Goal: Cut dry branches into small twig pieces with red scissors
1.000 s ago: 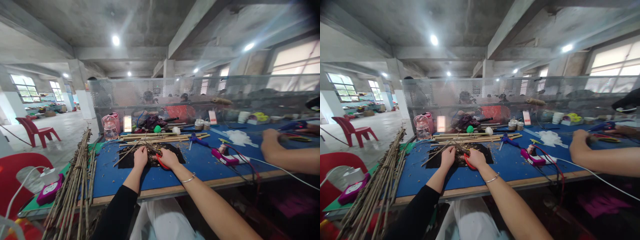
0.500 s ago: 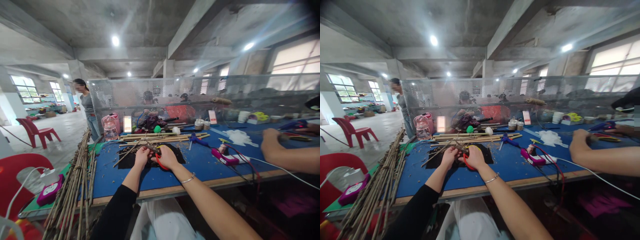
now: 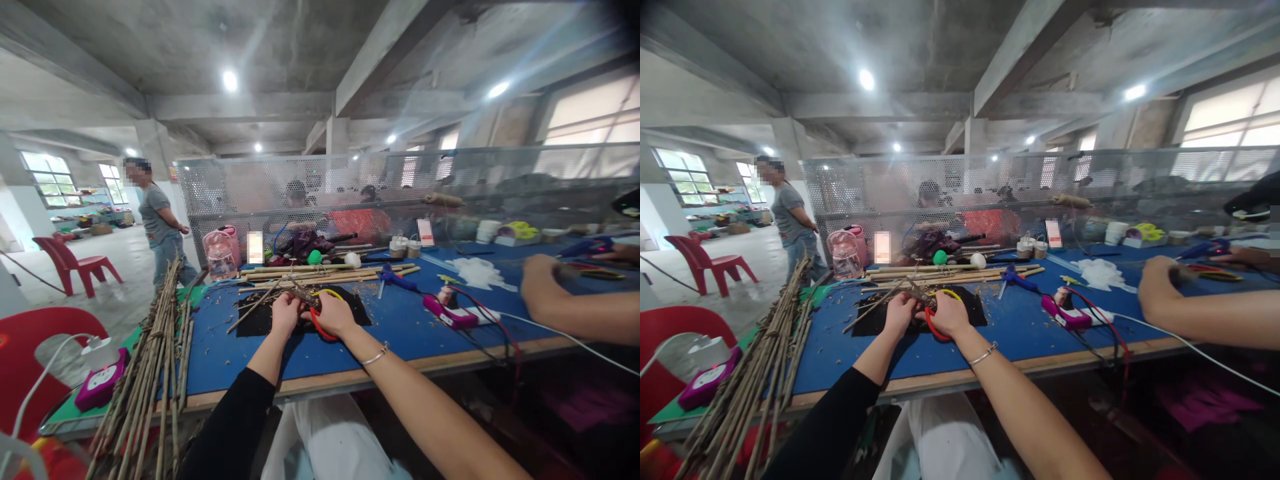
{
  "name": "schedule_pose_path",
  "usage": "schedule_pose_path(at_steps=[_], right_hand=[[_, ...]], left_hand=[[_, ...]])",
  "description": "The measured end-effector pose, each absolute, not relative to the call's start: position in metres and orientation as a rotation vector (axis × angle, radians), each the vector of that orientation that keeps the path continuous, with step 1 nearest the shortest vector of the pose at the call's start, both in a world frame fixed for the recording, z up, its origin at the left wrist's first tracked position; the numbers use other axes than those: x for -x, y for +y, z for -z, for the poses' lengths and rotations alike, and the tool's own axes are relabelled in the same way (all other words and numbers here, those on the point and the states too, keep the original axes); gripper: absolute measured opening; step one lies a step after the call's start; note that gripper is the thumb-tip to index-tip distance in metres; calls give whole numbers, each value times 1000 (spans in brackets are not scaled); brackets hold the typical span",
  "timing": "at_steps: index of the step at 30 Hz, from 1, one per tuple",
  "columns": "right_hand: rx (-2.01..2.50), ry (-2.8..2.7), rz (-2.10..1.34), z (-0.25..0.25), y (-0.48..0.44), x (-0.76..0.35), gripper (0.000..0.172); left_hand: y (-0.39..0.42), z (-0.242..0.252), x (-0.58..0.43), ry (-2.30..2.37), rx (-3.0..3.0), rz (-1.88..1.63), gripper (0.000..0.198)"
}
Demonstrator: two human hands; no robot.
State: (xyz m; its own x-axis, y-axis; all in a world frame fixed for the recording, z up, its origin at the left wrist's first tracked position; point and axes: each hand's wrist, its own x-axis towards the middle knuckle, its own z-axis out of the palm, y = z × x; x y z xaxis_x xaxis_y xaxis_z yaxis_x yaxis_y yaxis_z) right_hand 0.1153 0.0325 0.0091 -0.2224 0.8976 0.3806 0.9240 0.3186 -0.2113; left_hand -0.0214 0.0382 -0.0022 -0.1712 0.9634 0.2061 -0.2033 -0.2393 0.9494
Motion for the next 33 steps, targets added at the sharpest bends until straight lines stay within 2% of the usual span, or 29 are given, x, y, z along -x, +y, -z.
schedule_pose_path(at_steps=[5, 14, 23, 33], right_hand=[[1668, -2177, 8, -9, 32, -116, 52], [1545, -2149, 195, -9, 34, -117, 54], [1696, -2158, 32, -8, 34, -117, 53], [1719, -2188, 6, -9, 34, -120, 57]], left_hand=[[39, 2, 22, 987, -1056, -1607, 13], [38, 1, 17, 979, -981, -1534, 14], [37, 1, 22, 977, -978, -1519, 13], [37, 0, 27, 1046, -991, -1442, 14]])
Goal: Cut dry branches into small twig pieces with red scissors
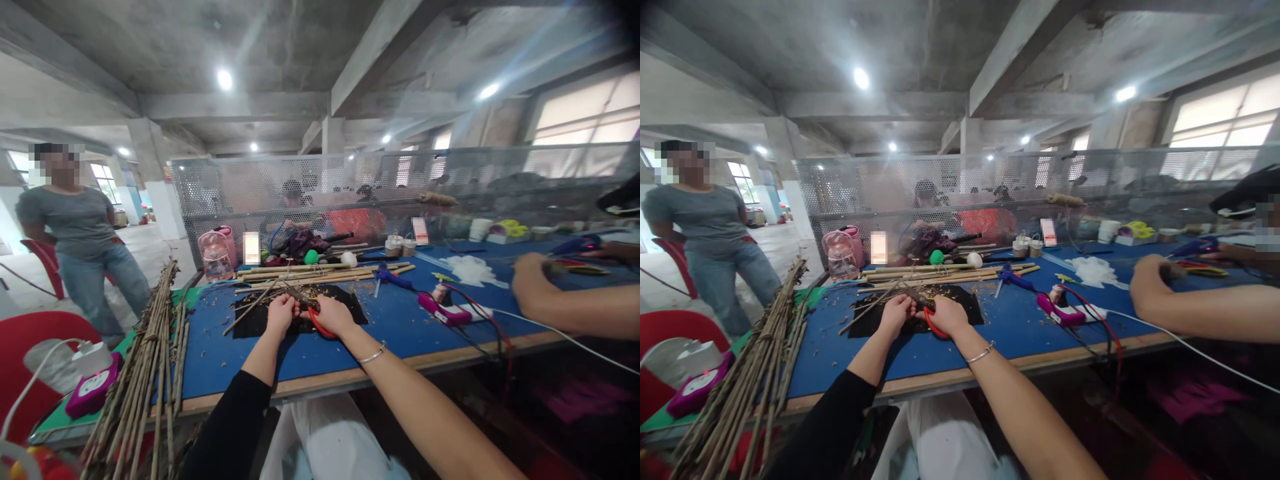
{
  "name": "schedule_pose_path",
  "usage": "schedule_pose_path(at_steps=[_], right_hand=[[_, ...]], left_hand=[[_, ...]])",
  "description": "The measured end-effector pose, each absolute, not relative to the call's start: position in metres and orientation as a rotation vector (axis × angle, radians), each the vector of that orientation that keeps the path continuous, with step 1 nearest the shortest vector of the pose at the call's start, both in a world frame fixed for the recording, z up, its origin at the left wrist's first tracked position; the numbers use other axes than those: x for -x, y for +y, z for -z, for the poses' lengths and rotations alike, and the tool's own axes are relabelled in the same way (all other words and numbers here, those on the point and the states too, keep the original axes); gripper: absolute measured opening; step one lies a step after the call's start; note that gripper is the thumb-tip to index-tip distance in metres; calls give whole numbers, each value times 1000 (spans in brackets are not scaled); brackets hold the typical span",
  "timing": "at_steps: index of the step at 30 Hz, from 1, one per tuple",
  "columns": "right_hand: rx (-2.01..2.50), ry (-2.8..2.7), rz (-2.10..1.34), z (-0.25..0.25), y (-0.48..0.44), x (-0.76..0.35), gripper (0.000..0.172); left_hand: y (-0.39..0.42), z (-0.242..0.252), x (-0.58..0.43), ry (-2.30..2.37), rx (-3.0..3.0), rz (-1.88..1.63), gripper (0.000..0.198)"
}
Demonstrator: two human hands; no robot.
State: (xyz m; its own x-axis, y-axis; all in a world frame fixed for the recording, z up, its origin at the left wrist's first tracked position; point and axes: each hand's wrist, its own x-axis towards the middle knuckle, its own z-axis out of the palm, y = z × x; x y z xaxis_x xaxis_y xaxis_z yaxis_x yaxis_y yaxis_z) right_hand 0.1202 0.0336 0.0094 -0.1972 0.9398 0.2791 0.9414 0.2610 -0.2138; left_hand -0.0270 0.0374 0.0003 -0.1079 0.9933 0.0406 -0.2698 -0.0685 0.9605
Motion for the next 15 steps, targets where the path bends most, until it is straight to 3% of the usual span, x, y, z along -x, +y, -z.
schedule_pose_path(at_steps=[15], right_hand=[[1566, -2060, 12, -10, 33, -122, 44]], left_hand=[[39, -4, 26, 930, -834, -1564, 13]])
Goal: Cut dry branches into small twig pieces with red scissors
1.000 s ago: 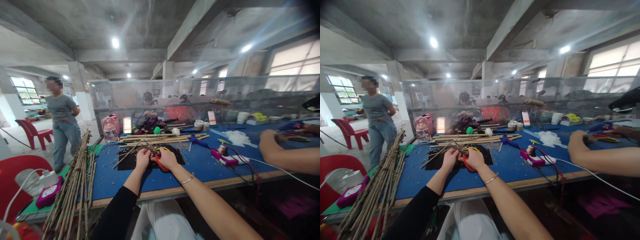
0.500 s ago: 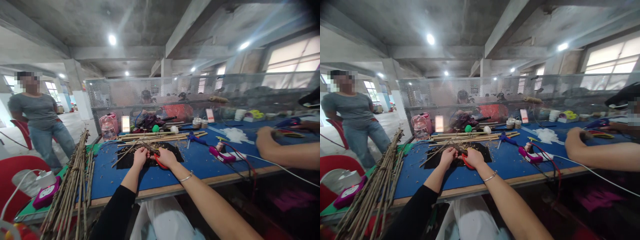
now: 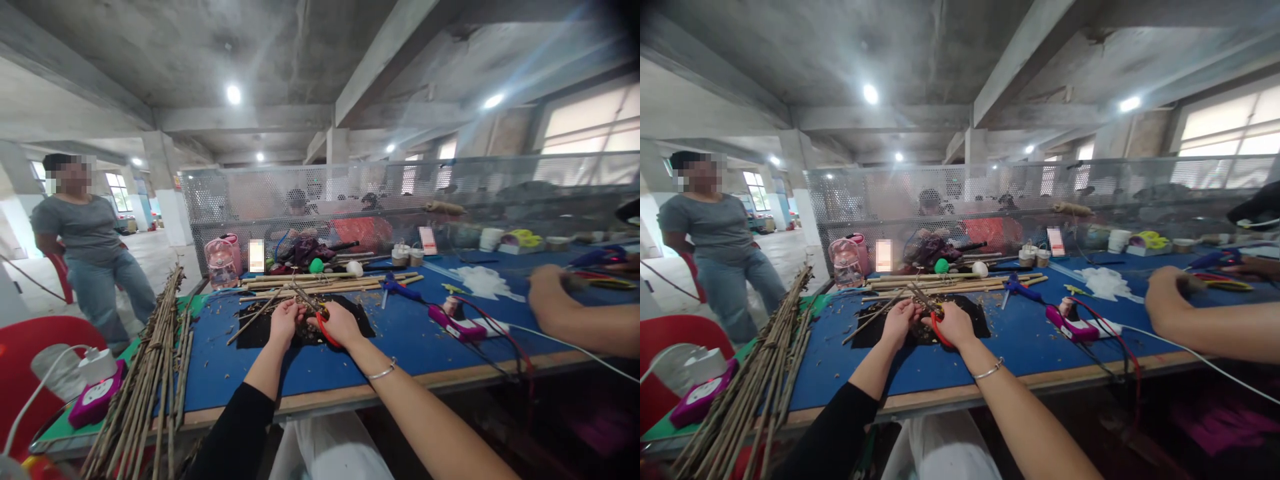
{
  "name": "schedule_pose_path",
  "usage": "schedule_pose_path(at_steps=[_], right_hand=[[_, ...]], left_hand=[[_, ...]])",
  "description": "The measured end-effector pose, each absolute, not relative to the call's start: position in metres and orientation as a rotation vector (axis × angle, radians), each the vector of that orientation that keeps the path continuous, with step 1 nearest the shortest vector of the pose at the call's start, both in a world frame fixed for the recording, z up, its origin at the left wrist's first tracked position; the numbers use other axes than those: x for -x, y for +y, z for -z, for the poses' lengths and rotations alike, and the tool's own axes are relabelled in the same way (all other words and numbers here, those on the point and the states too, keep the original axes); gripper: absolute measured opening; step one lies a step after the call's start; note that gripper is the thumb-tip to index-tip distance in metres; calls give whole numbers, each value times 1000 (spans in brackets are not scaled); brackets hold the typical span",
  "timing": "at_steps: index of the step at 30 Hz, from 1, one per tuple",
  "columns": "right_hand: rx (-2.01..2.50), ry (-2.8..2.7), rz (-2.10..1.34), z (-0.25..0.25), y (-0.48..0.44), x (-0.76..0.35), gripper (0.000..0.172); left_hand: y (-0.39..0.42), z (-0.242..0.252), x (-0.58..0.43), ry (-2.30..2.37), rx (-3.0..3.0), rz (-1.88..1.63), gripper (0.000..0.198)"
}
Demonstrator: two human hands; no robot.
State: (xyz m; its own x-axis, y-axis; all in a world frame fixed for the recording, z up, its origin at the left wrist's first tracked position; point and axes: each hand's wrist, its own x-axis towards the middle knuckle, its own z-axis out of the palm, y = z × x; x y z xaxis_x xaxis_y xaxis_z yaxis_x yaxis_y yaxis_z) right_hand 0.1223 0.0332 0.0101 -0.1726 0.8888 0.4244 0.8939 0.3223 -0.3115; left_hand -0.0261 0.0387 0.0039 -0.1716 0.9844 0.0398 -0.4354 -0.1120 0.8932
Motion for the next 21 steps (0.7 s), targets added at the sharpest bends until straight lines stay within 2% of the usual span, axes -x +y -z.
schedule_pose_path(at_steps=[16, 21], right_hand=[[1432, -2112, 246, -2, 36, -115, 67], [1466, -2145, 159, -9, 32, -116, 56]], left_hand=[[43, 4, 24, 895, -891, -1574, 28], [41, 4, 22, 945, -966, -1599, 27]])
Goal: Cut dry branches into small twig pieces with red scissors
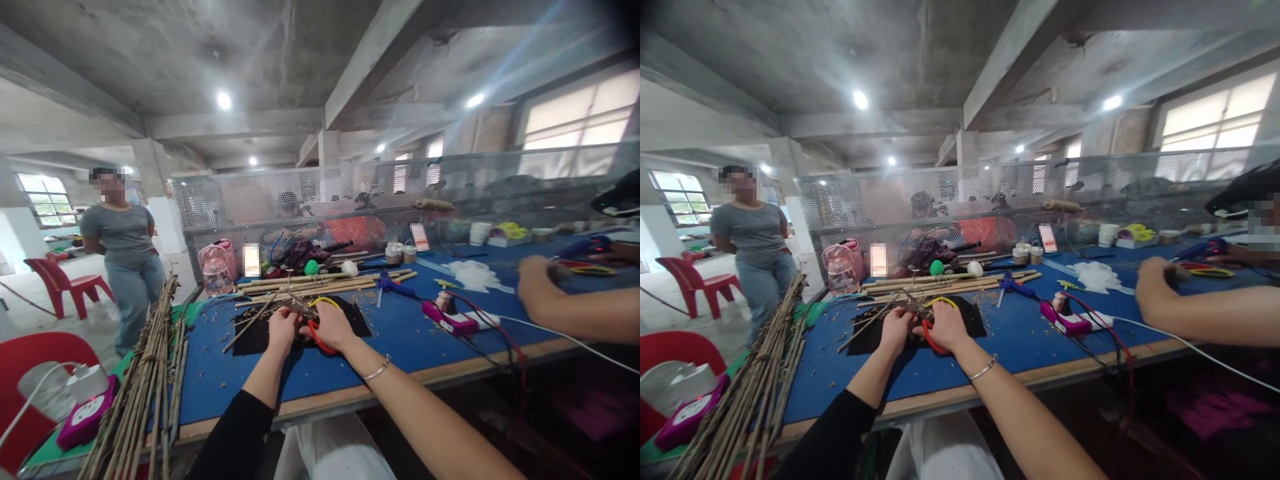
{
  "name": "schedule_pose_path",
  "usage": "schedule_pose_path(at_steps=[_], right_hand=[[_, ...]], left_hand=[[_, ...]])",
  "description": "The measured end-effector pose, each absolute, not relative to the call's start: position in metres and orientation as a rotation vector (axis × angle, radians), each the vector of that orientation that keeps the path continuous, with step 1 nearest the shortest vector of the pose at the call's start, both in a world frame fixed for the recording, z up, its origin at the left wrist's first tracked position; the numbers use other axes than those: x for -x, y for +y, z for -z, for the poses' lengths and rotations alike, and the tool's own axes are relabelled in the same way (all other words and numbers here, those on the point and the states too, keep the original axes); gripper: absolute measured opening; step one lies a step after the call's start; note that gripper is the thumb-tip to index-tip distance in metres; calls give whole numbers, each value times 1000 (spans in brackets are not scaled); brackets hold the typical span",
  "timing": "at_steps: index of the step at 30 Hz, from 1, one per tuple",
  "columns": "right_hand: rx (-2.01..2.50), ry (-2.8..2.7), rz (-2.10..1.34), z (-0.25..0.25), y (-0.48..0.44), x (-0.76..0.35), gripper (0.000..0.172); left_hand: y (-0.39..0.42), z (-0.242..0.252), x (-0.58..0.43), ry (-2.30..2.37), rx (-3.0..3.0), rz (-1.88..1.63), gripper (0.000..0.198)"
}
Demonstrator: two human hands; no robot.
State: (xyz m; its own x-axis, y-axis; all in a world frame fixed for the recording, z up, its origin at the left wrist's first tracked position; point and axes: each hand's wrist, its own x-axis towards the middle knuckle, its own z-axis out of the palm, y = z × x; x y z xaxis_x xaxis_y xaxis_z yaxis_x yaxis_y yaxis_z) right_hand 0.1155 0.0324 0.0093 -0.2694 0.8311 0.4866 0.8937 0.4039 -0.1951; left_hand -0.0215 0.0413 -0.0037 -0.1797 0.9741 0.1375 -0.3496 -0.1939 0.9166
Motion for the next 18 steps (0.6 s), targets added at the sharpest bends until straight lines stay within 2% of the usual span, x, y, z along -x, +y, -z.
schedule_pose_path(at_steps=[4, 18], right_hand=[[1576, -2142, 41, -12, 30, -116, 51], [1622, -2132, 70, -6, 32, -116, 54]], left_hand=[[41, 2, 20, 928, -968, -1614, 28], [41, 3, 25, 943, -973, -1576, 24]])
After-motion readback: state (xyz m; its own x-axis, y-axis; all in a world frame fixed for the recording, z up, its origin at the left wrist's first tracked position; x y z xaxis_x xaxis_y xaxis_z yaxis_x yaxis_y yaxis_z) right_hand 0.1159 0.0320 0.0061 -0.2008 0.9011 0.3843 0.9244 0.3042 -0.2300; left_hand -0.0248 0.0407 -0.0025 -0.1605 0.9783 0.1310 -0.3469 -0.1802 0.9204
